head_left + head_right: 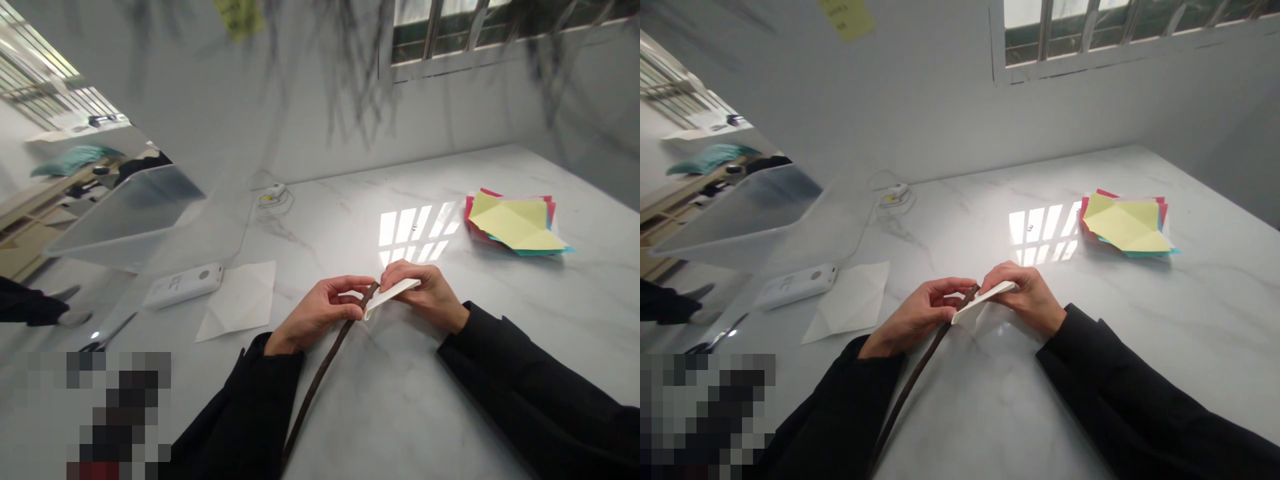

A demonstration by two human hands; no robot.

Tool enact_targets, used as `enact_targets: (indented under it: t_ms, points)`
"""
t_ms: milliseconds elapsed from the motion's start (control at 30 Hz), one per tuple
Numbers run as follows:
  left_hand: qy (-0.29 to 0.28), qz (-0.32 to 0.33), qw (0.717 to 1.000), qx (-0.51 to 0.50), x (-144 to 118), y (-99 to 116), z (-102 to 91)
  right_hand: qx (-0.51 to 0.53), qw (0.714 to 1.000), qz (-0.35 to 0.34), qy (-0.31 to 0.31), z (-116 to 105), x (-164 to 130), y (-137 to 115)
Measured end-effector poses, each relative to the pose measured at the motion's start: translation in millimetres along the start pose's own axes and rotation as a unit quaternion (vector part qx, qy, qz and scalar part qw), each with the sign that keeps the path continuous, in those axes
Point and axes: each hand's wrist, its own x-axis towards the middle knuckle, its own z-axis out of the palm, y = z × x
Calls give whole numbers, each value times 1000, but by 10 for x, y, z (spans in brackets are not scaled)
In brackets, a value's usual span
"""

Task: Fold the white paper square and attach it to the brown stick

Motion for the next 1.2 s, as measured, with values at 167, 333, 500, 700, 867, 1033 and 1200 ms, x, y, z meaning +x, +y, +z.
enact_targets:
  t_ms: [167, 333, 500, 700, 867, 1033, 1200]
  points:
    - [-13, -13, 1000, -1, -2, -10, -18, 7, 1000, 6, 0, 6, -3, -14]
    - [-12, 1, 1000, 2, -5, -1, -17, 16, 1000, 22, 7, 3, -6, -4]
    - [-4, 10, 1000, 9, -5, -12, -23, 23, 999, 45, 7, 12, -5, -11]
    - [-30, 24, 999, -3, 1, -64, -48, 87, 988, 127, -15, 31, -5, -33]
    - [-43, 24, 999, 0, 1, -78, -51, 108, 984, 138, -21, 12, 16, -61]
    - [-56, 30, 998, -12, 31, -105, -44, 144, 974, 168, -41, 21, 11, -74]
    - [-43, 53, 998, -16, 89, -131, -12, 176, 967, 180, -24, 60, 11, 8]
